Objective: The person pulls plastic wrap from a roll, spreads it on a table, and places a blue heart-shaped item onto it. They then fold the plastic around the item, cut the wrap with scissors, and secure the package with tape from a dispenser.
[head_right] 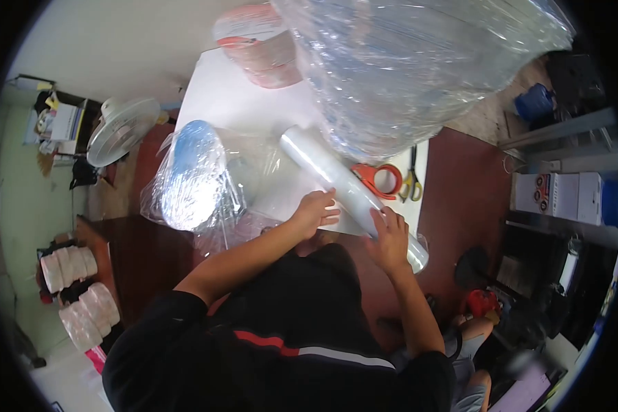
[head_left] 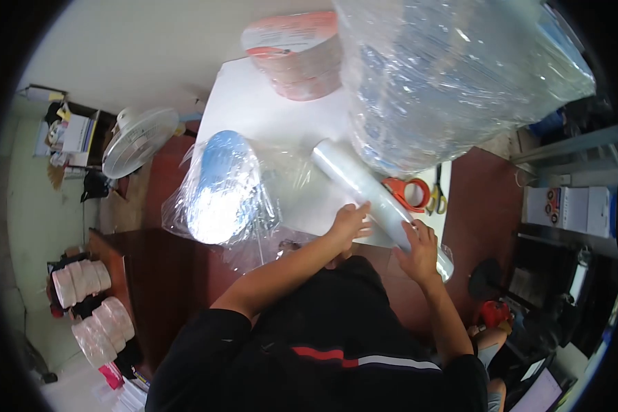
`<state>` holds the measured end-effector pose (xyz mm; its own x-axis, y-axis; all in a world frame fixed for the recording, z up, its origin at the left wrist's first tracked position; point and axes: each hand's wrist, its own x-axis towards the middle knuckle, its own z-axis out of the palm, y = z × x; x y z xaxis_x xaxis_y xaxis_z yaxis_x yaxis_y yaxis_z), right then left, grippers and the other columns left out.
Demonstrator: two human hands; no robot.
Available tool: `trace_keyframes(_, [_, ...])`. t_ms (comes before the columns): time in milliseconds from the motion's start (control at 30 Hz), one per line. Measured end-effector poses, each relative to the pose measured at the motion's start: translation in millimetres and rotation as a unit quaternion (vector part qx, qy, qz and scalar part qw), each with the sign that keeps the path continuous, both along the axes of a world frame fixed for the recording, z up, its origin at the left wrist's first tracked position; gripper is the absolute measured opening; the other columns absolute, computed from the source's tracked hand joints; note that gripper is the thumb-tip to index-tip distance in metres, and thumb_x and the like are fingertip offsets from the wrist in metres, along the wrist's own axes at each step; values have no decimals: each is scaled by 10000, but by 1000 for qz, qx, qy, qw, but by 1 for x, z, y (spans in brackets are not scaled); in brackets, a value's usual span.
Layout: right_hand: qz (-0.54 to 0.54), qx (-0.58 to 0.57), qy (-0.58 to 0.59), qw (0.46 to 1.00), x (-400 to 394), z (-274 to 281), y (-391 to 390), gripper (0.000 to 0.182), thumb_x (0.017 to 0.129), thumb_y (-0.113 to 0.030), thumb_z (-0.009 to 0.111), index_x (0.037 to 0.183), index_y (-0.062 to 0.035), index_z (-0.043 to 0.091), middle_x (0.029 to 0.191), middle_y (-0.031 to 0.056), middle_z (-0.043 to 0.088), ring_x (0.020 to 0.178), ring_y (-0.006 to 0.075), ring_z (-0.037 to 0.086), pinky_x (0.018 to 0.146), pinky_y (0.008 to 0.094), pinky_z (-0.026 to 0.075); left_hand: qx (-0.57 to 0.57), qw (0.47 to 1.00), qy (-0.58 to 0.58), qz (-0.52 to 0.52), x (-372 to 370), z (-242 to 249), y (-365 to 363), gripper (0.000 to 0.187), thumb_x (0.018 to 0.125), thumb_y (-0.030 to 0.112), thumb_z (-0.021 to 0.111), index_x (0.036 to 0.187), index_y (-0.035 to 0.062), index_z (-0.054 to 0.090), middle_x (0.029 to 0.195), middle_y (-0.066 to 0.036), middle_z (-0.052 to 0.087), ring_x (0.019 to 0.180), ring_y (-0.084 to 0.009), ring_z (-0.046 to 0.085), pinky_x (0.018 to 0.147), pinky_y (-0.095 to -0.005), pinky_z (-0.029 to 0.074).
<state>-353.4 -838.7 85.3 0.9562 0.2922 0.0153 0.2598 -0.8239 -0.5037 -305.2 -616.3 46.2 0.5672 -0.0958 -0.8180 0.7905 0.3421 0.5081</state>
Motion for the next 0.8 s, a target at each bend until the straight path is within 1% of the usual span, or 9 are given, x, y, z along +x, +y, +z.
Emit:
trace_keyframes(200, [-16,-9,-35,999,3,-8,8,632,675,-140,822,1263,-57,605,1280,142,534,1143,357,519,987,481,402,-60,945,-33,-320,-60,109,96,457,960,395,654,1224,23,621,1214,-108,641,1110,-244,645,894,-383,543])
trace_keyframes(267, [-19,-23,-41,999,4,-8,13,635,676,-140,825,1263,-54,599,1275,136,532,1153,352,514,995,481,393,-31,941,-109,-318,-91,119,142,398,965,379,648,1125,15,677,1155,-96,680,1086,-188,653,872,-337,540])
trace_keyframes(333, [-17,-22,-45,999,4,-11,20,644,681,-139,825,1274,-56,588,1283,133,524,1168,351,504,999,484,385,20,972,-50,-230,-121,138,188,349,953,360,665,1048,26,699,992,-63,709,906,-147,686,752,-277,544])
trace_keyframes(367, [-28,-1,-106,994,6,-4,31,524,683,-139,829,1163,-39,643,1151,130,601,1051,335,575,913,452,449,47,975,-14,-216,-134,144,215,349,937,372,685,1021,34,699,957,-55,710,835,-141,683,701,-271,528])
trace_keyframes(467, [-16,146,20,989,6,5,69,350,689,-148,837,980,-18,691,920,122,650,831,309,632,747,391,505,285,935,14,-210,-185,131,292,355,872,401,755,930,56,695,820,-34,696,652,-132,654,586,-262,470])
trace_keyframes(500, [-7,179,73,981,4,11,90,303,716,-239,853,845,-10,702,758,109,646,667,258,631,630,332,507,316,940,43,-120,-205,109,322,352,860,388,769,969,66,678,861,-30,690,704,-135,654,619,-277,469])
trace_keyframes(533, [26,189,169,967,0,15,111,340,732,-297,851,861,-15,711,762,104,654,672,227,636,634,318,506,343,936,72,-30,-220,89,343,362,847,375,783,1008,76,660,903,-25,684,756,-139,654,652,-291,468])
trace_keyframes(633, [102,179,427,880,-10,49,186,474,763,-439,835,905,0,725,745,65,665,690,147,631,649,285,505,213,937,-32,275,-219,65,376,373,854,318,783,1110,113,605,1018,-12,658,874,-149,625,755,-327,467])
trace_keyframes(800, [27,287,486,825,-43,6,272,409,813,-367,818,910,20,729,702,-2,629,601,71,540,540,238,424,41,943,-110,311,-186,39,403,311,879,219,764,1118,167,574,1033,4,636,879,-138,590,774,-331,461])
